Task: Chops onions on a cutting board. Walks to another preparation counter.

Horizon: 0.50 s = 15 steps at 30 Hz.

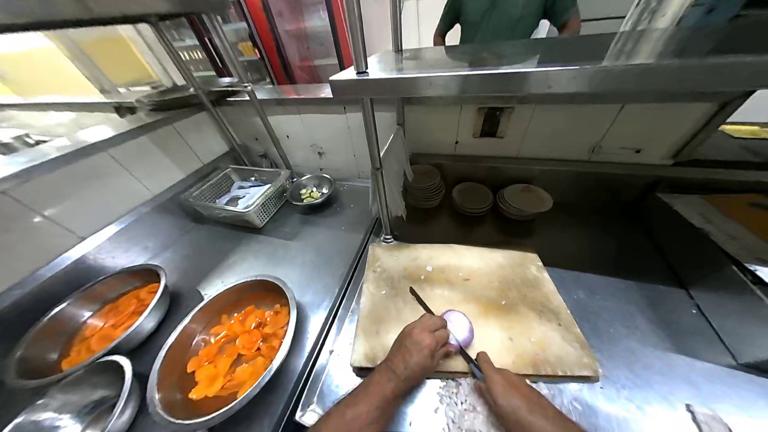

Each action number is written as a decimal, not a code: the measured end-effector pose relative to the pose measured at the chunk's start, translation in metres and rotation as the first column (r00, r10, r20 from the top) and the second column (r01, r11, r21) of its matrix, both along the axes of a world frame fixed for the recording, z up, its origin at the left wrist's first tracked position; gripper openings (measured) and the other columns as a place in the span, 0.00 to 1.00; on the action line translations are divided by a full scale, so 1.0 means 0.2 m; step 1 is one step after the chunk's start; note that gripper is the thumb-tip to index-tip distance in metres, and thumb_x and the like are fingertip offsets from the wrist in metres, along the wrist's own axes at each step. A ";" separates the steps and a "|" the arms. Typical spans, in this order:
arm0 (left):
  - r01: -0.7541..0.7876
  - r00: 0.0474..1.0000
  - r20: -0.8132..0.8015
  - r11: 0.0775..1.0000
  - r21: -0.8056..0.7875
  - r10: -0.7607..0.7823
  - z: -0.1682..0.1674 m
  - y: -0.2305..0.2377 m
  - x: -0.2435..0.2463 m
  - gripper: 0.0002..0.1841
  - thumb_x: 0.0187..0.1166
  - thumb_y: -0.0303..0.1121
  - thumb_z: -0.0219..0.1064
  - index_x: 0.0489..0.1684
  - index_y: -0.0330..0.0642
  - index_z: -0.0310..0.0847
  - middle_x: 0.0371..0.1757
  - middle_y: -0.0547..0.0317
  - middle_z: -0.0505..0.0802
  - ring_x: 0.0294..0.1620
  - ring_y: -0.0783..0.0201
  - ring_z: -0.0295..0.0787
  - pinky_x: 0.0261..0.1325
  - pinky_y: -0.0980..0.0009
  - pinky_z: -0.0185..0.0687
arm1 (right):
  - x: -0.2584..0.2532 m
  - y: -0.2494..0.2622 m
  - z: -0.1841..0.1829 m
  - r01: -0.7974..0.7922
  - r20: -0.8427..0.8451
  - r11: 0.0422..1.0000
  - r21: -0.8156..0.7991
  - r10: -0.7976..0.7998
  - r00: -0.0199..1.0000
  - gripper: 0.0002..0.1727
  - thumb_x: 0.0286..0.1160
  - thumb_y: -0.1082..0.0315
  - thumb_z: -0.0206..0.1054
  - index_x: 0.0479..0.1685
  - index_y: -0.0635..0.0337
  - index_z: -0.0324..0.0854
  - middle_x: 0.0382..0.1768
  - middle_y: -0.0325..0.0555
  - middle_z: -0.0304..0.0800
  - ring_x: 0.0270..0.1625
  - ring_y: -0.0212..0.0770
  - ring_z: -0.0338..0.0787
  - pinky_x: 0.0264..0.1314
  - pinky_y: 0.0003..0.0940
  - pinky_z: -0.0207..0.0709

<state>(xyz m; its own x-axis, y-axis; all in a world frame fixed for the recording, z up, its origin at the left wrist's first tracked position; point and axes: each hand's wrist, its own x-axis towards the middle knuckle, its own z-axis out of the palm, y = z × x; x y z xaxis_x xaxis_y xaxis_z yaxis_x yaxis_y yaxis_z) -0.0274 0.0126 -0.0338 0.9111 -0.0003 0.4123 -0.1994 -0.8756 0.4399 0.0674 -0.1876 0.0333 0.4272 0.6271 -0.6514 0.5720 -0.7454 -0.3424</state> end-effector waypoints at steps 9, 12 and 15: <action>0.013 0.998 0.056 1.000 -0.006 -0.013 -0.01 0.02 0.01 0.13 0.84 0.36 0.66 0.35 0.36 0.90 0.50 0.49 0.94 0.59 0.54 0.92 0.68 0.64 0.85 | 0.01 0.00 0.04 -0.019 0.031 1.000 0.007 0.019 0.999 0.25 0.92 0.55 0.54 0.79 0.59 0.64 0.51 0.67 0.90 0.57 0.69 0.92 0.58 0.68 0.82; 0.005 0.997 0.076 1.000 -0.018 -0.003 -0.02 0.02 0.00 0.10 0.82 0.32 0.67 0.33 0.35 0.90 0.51 0.48 0.95 0.58 0.53 0.92 0.66 0.63 0.87 | 0.02 -0.08 0.24 -0.049 0.033 0.998 -0.034 0.050 0.998 0.25 0.92 0.54 0.54 0.78 0.61 0.66 0.51 0.70 0.89 0.58 0.71 0.90 0.58 0.70 0.80; 0.010 0.994 0.109 0.999 -0.031 -0.006 -0.05 0.00 -0.01 0.11 0.82 0.33 0.67 0.33 0.36 0.90 0.48 0.49 0.95 0.56 0.54 0.93 0.65 0.63 0.87 | -0.02 -0.03 0.03 0.005 -0.014 1.000 0.014 -0.005 1.000 0.26 0.92 0.55 0.52 0.80 0.61 0.63 0.50 0.69 0.90 0.56 0.70 0.91 0.58 0.68 0.81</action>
<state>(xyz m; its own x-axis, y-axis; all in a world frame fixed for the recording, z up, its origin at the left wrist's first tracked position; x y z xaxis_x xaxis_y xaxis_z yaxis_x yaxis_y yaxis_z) -0.0285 0.0134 -0.0433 0.8610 0.0070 0.5086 -0.2544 -0.8600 0.4424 0.0629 -0.1938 0.0399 0.4209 0.6343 -0.6485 0.5635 -0.7430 -0.3611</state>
